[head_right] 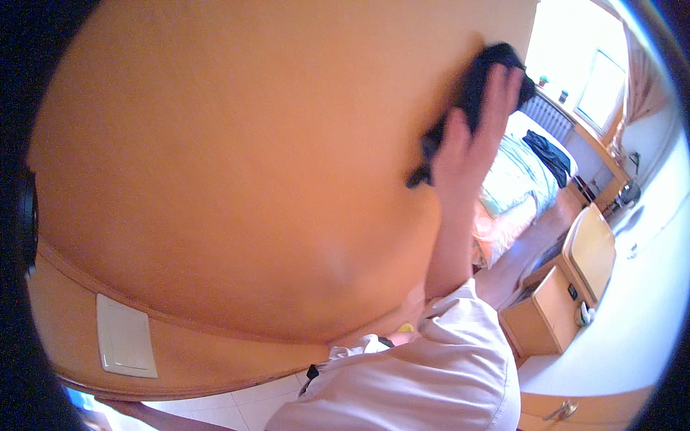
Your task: The person wipes a wooden door with a cartoon rabbit sticker and a light switch using a dark cloth. They then wipe the adjacent wall and a wooden wardrobe door, moving around the room to clean different sections.
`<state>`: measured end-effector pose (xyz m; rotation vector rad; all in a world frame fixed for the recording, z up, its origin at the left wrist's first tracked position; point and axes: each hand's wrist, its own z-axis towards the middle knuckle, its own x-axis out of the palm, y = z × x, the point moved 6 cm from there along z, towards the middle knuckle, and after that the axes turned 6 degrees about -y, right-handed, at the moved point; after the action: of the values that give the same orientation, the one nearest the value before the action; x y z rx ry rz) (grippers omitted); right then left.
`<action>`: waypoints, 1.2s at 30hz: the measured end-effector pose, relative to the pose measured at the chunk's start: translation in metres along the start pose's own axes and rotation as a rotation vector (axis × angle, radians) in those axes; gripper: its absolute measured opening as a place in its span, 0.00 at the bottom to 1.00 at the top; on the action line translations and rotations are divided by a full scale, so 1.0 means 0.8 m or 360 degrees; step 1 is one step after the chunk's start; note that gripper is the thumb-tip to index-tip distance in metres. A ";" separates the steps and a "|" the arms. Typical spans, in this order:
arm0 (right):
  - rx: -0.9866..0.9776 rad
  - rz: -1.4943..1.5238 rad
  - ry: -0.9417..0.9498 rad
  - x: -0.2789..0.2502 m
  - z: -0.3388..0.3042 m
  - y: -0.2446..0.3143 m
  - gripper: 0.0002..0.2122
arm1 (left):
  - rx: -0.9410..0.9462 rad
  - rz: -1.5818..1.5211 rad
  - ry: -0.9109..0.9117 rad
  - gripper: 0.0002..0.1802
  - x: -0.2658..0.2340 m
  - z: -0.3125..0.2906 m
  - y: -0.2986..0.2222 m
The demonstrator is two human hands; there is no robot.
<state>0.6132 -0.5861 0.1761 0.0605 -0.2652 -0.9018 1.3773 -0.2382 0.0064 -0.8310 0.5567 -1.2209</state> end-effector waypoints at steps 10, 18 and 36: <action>-0.0107 0.0189 0.0230 0.092 -0.135 0.343 0.28 | -0.0046 -0.0249 0.0152 0.27 0.065 -0.025 -0.028; -0.0481 0.0473 -0.0084 0.087 -0.142 0.332 0.20 | -0.0095 -0.0332 0.0240 0.26 0.090 -0.048 -0.040; -0.0052 0.0453 -0.0208 0.094 -0.055 0.353 0.22 | -0.0176 -0.0476 0.0364 0.24 0.114 -0.079 -0.042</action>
<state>0.8851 -0.4721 0.1952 -0.0656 -0.3708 -0.6273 1.3336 -0.3457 0.0010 -0.8958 0.7075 -1.5835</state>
